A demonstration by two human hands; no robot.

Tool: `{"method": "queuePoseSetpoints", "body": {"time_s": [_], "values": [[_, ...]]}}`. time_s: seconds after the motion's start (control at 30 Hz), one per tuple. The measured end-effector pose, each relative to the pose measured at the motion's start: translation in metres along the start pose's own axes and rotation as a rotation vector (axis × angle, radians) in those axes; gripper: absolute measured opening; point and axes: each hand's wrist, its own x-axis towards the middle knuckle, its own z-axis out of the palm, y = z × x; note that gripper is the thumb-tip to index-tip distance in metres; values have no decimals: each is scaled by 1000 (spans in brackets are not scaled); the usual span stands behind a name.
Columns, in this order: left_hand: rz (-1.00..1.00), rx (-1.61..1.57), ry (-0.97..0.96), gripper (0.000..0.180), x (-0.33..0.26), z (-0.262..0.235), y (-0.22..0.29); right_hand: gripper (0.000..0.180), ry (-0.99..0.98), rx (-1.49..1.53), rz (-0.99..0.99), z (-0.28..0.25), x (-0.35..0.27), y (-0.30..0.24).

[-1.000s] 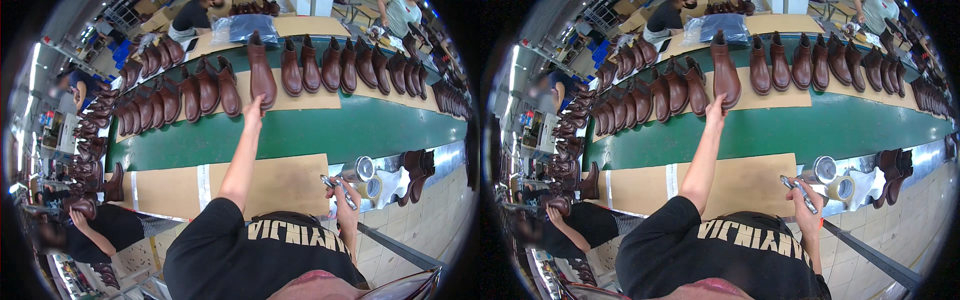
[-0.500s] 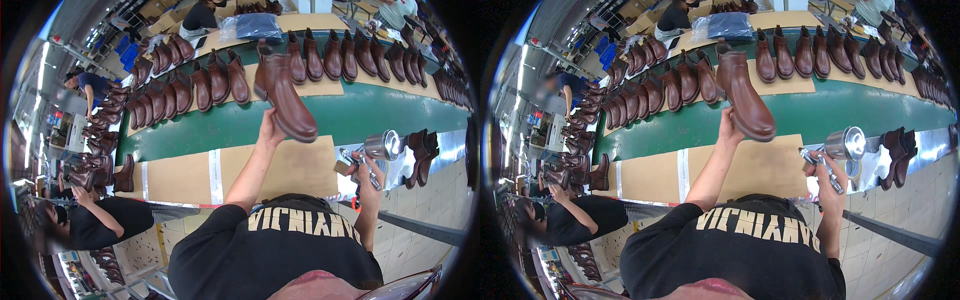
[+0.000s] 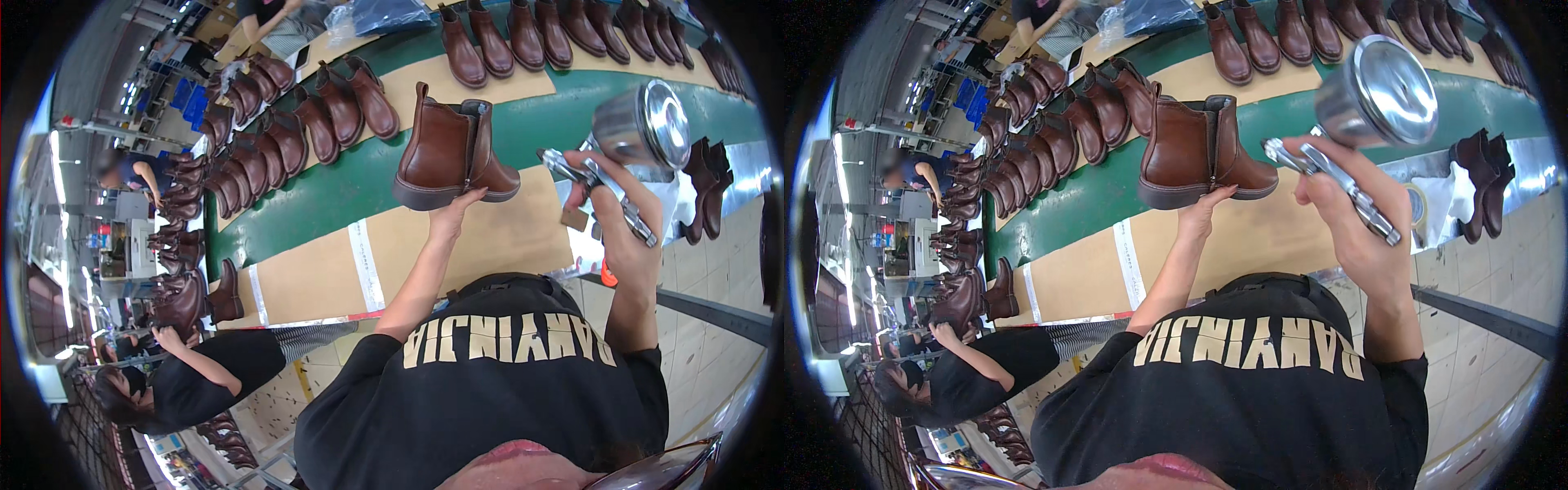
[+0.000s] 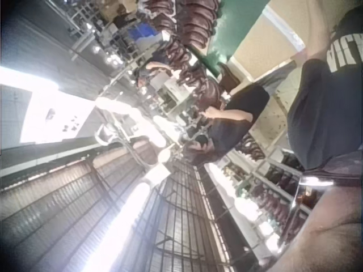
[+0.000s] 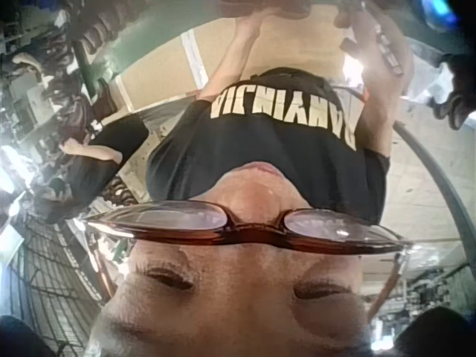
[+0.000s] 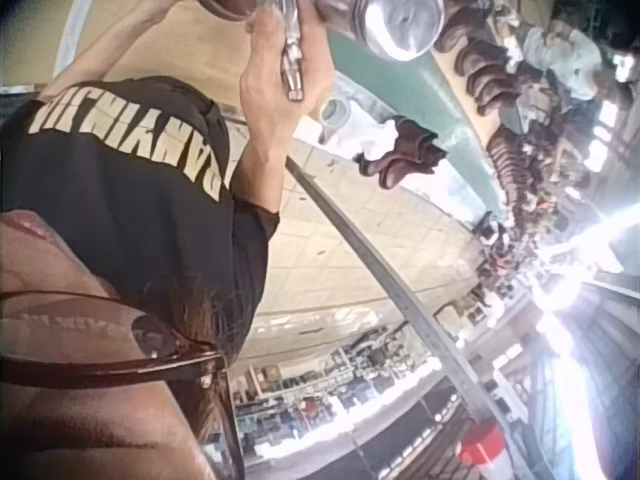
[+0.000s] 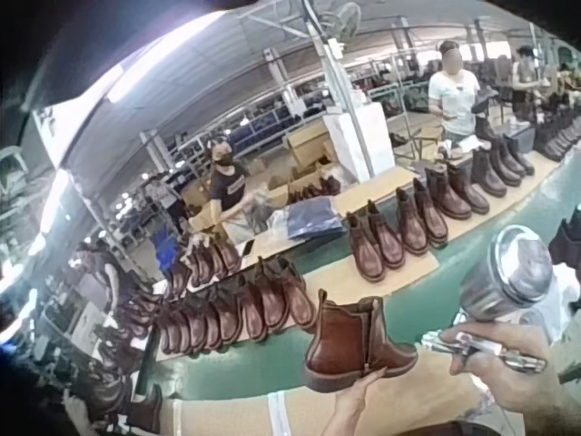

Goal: The recorder uses a pneumatic spray gun to apply a finish or treatment to brown leather boots on a factory production line.

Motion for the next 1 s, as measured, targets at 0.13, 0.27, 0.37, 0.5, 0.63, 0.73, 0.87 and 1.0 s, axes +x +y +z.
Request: {"method": "queuePoseSetpoints", "body": {"time_s": [0.13, 0.27, 0.37, 0.5, 0.63, 0.73, 0.87, 1.0], "values": [[-30, 37, 34, 47, -14, 8, -3, 26, 1, 61, -43, 10, 8, -5], [0, -8, 42, 47, -19, 11, -6, 26, -3, 54, -118, 18, 15, -8], [20, -8, 45, 47, -23, 15, 0, 26, -29, 99, -59, 22, 15, -9], [14, 18, 3, 51, -21, 11, 0, 26, -31, 59, -65, 21, 14, -4], [24, -6, 2, 49, -21, 11, 6, 26, -17, 8, -54, 16, 8, 1], [1, 8, 28, 47, -19, 11, 12, 25, 14, 16, 35, 18, 3, -3], [-16, 8, 38, 48, -17, 15, 21, 26, 28, 44, 10, 18, -1, 1], [21, -13, 40, 49, -20, 21, 28, 26, 21, 21, 11, 17, -1, -1]]}}
